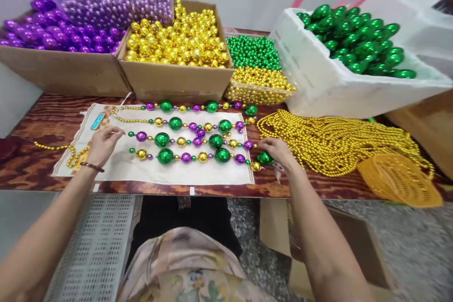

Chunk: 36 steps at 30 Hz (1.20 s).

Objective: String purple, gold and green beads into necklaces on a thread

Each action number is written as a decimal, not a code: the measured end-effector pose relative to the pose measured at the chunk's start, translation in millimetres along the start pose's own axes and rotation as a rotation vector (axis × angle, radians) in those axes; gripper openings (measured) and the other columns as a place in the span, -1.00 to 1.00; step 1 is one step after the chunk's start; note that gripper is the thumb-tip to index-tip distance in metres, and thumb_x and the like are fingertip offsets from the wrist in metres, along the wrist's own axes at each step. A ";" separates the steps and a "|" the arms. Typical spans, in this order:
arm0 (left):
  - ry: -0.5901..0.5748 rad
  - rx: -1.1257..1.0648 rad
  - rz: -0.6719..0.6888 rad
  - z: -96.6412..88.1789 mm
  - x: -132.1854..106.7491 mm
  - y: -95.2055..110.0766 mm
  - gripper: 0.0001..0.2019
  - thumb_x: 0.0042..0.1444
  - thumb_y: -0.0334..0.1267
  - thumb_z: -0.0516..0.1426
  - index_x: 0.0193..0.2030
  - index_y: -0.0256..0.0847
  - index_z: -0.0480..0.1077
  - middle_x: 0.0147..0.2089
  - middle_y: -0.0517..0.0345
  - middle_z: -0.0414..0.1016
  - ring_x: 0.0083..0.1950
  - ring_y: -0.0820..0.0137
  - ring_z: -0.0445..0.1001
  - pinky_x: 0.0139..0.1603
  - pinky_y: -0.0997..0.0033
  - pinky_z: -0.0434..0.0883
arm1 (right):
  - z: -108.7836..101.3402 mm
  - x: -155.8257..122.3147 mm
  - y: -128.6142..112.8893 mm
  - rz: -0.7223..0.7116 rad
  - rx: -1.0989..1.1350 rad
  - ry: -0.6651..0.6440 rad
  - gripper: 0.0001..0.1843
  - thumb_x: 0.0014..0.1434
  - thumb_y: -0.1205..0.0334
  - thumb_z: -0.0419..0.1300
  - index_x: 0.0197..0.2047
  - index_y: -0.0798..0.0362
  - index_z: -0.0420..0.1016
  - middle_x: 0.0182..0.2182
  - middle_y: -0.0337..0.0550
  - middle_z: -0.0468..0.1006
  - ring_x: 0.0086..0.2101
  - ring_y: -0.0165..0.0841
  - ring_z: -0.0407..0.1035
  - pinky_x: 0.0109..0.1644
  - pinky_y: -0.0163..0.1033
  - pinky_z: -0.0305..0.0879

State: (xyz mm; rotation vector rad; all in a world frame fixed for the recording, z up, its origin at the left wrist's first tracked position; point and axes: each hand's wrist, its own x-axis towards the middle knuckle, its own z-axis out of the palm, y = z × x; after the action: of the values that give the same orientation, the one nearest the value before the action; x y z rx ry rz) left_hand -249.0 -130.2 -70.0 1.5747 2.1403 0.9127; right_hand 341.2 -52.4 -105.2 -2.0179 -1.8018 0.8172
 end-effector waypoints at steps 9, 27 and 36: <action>-0.049 0.037 -0.076 -13.9 -2.7 12.2 -0.86 -0.03 -0.10 0.17 -0.39 -0.07 0.49 -0.41 0.38 0.56 -0.27 0.39 0.43 -0.22 0.46 0.34 | -8.7 -14.7 -2.1 -0.038 -0.011 -0.065 -0.60 0.12 -0.10 0.12 -0.31 0.06 0.57 -0.40 -0.19 0.59 -0.37 -0.33 0.39 -0.31 -0.31 0.25; -0.120 -0.155 -0.023 3.7 -2.7 -8.2 -0.77 0.07 -0.13 0.12 -0.37 -0.26 0.48 -0.41 0.13 0.51 -0.35 0.39 0.40 -0.27 0.42 0.32 | 91.9 -43.4 -232.8 -0.795 -0.181 -0.308 -0.72 0.28 0.13 0.03 -0.19 -0.03 0.56 -0.18 -0.13 0.61 -0.18 -0.18 0.48 -0.11 -0.19 0.28; -0.130 -0.239 -0.006 15.8 -17.7 -19.1 -0.81 0.14 -0.20 0.10 -0.35 -0.27 0.47 -0.41 0.16 0.50 -0.37 0.42 0.40 -0.30 0.46 0.30 | 203.5 -54.4 -370.3 -0.883 -0.374 -0.406 -0.54 0.29 0.23 0.03 0.23 0.05 0.41 0.05 0.05 0.52 -0.03 -0.09 0.43 -0.05 -0.14 0.23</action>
State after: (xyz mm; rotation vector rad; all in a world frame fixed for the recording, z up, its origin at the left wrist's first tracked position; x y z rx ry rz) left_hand -247.3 -145.5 -96.3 1.4655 1.8701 0.9940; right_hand -79.0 -75.3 -39.1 -0.9968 -2.8907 0.6419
